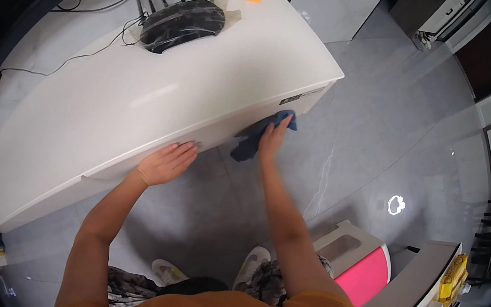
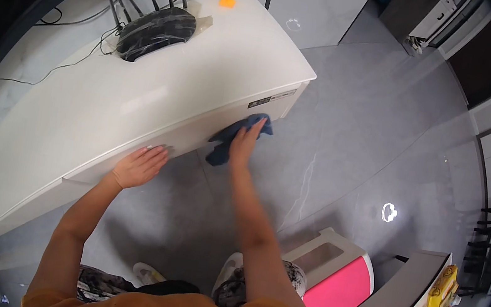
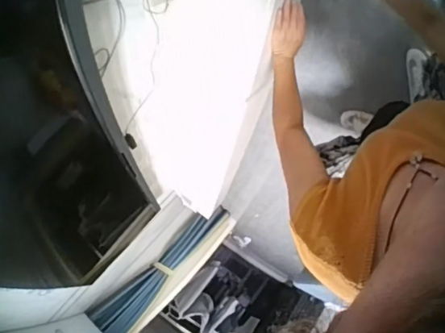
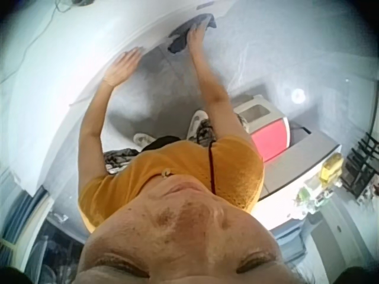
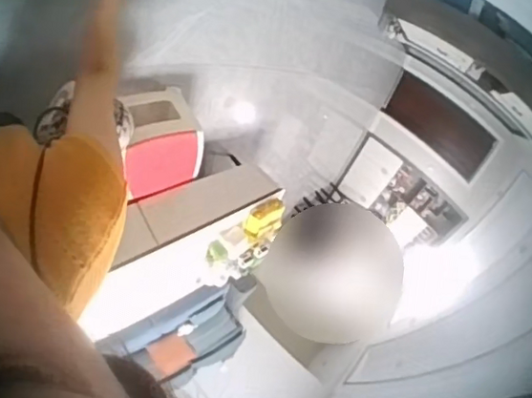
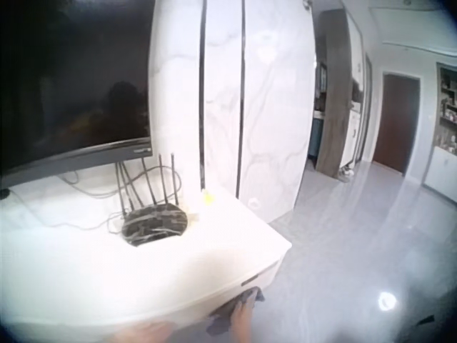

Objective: The person wipes the front of a white cabinet using a blue cloth, moves to clean a marble-patterned wall, and then wipes the top surface of a white table around a router.

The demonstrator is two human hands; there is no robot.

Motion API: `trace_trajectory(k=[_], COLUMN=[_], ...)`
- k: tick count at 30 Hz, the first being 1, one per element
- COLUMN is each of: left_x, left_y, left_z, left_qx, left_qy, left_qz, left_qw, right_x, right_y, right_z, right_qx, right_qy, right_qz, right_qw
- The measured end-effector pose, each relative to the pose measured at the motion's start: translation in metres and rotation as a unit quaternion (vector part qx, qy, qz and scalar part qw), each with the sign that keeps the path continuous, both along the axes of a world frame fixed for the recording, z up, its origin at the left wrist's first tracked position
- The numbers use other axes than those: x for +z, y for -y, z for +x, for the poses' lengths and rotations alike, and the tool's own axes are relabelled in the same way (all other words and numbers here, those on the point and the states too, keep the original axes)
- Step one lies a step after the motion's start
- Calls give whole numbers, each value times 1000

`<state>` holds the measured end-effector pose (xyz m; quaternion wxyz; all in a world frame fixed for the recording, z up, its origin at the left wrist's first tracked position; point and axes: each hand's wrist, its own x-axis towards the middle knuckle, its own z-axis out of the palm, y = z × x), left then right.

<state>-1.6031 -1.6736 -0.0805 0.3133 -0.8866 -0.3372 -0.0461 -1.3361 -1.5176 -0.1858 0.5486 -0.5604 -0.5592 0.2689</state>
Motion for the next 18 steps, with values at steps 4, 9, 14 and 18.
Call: trace_trajectory(k=[4, 9, 14, 18], left_x=[-4, 3, 0, 0], left_y=[0, -1, 1, 1], left_z=[1, 4, 3, 4], left_qx=[15, 19, 16, 13], left_qy=[3, 10, 15, 21], left_qz=[5, 4, 7, 10], left_qw=[1000, 1000, 1000, 1000], right_x=[26, -9, 1, -7], right_y=[-1, 10, -4, 20], right_z=[13, 7, 15, 2], right_qx=[8, 34, 1, 39], right_qy=[-17, 67, 62, 66], right_qz=[-34, 4, -5, 47], right_qw=[999, 997, 998, 996])
